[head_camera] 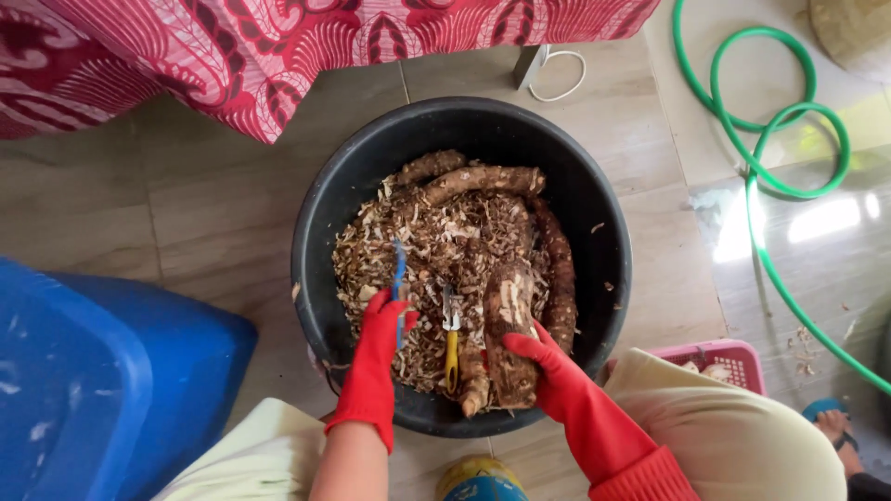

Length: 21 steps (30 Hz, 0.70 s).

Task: Peeling the outer skin off cassava roots using a handheld peeler over a collection tub.

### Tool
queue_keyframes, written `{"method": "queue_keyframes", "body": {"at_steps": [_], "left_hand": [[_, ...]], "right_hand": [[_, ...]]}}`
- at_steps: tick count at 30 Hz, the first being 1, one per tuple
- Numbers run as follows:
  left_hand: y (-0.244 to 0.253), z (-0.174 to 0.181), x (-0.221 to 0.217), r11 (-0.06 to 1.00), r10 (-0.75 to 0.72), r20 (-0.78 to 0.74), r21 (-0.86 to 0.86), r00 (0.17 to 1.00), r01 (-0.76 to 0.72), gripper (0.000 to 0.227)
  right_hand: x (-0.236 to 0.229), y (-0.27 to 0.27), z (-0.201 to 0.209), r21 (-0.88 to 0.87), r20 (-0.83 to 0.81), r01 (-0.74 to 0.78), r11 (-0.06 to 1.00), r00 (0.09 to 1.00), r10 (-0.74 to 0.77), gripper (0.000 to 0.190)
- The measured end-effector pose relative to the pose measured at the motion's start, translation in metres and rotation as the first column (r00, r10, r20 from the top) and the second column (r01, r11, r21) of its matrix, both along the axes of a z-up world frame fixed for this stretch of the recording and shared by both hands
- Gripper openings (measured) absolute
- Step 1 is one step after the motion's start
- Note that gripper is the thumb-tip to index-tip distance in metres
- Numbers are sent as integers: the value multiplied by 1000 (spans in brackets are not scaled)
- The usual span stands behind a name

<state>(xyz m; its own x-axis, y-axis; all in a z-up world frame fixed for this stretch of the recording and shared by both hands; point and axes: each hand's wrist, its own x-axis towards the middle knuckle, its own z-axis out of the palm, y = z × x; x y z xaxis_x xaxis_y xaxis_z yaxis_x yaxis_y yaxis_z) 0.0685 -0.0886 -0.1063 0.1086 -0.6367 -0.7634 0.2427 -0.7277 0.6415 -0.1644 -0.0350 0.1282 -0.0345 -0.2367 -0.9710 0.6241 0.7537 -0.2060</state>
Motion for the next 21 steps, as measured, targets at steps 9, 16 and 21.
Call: {"method": "queue_keyframes", "body": {"at_steps": [9,16,21], "left_hand": [[18,225,-46,700,-696,61,-169,716,694,42],[32,245,-49,158,-807,586,95,73,983,66],[28,236,-46,163,-825,537,-75,178,984,51]], "right_hand": [[13,3,35,-382,-157,-138,914,984,83,115],[-17,30,-25,-570,-399,-389,724,901,170,118],[-15,35,-24,-529,-446,-474,704,861,244,126]]}}
